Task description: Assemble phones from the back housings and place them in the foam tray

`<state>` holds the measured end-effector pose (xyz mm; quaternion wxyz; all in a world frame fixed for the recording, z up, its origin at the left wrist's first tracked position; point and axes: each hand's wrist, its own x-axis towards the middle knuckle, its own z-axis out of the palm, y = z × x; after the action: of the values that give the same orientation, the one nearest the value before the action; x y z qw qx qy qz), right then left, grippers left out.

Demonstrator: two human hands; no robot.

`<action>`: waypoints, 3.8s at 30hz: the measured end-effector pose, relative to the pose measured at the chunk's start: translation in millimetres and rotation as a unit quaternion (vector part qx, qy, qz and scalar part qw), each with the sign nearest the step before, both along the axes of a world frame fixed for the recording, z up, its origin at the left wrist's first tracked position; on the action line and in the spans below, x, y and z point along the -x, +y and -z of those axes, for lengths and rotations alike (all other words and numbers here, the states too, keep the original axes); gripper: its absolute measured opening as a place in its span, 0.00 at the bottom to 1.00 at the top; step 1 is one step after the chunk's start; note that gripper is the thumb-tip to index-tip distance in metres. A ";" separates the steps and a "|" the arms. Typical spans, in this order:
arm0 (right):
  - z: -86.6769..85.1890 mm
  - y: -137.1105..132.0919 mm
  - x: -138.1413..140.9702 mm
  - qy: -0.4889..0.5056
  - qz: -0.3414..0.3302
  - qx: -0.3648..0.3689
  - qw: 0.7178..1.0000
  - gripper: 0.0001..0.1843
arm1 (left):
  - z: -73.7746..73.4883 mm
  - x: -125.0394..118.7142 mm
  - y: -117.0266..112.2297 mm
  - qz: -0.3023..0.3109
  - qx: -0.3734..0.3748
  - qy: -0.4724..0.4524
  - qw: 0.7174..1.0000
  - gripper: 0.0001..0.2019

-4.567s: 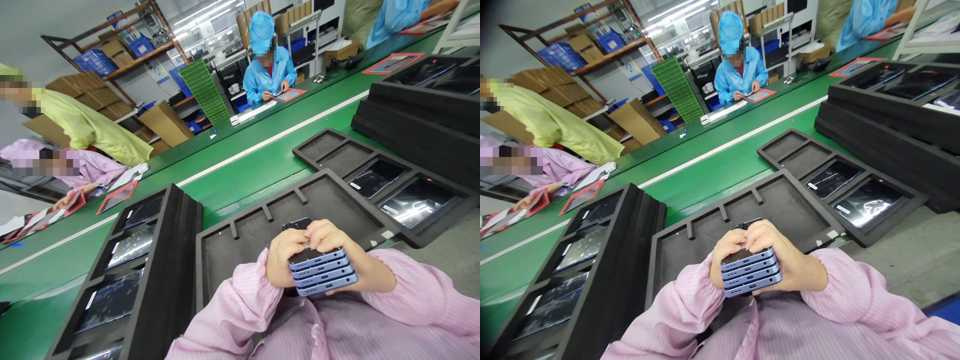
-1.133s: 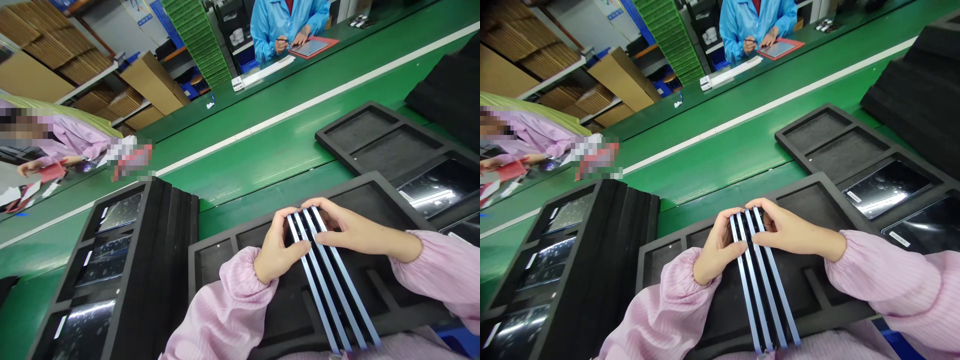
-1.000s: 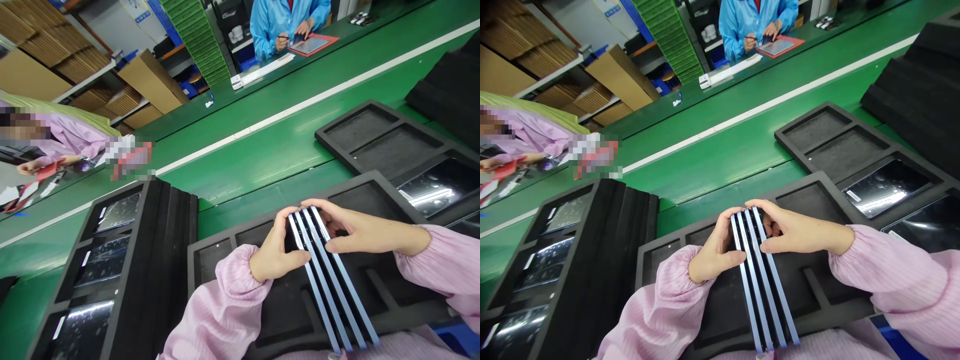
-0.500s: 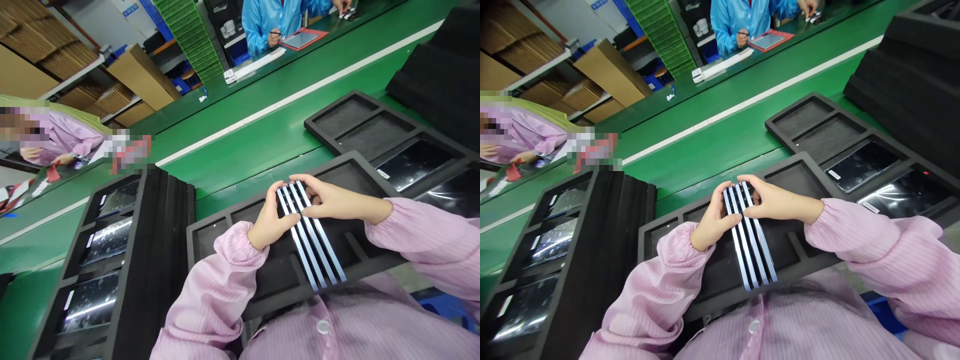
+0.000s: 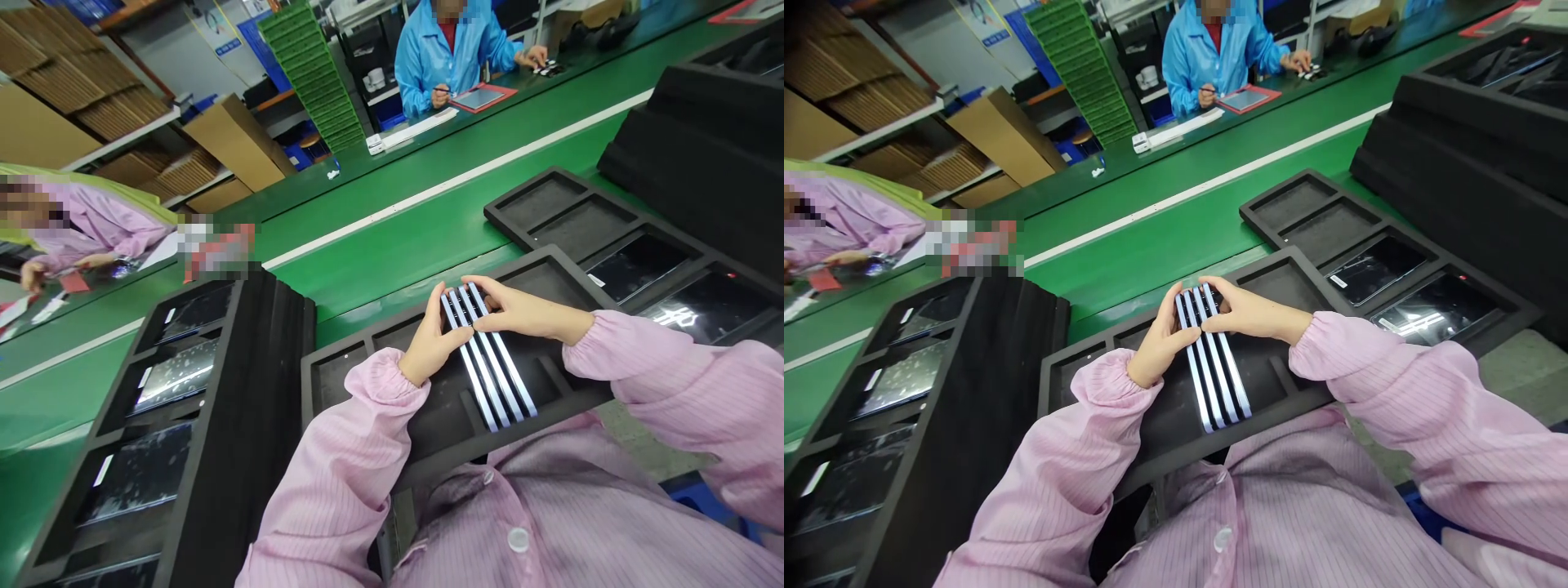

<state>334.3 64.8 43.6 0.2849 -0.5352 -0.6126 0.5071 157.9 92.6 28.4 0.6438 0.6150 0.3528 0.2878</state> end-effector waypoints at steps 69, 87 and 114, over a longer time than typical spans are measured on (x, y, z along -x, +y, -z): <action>-33.0 -127.8 -6.5 0.186 0.123 -0.173 0.959 0.23 | -31.7 -15.3 -81.9 0.107 0.146 -0.140 0.974 0.28; -33.2 -111.9 13.0 -0.275 0.087 -0.502 0.816 0.16 | -15.7 3.5 -127.7 -0.249 -0.053 0.020 0.967 0.20; -37.2 -113.8 10.0 -0.324 0.085 -0.532 0.778 0.14 | -12.4 6.6 -126.3 -0.218 0.008 -0.098 0.971 0.13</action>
<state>324.3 -49.0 80.8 0.3509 -0.4815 -0.7927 -0.1289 151.2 -33.7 40.9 0.6021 0.4867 0.4160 0.4770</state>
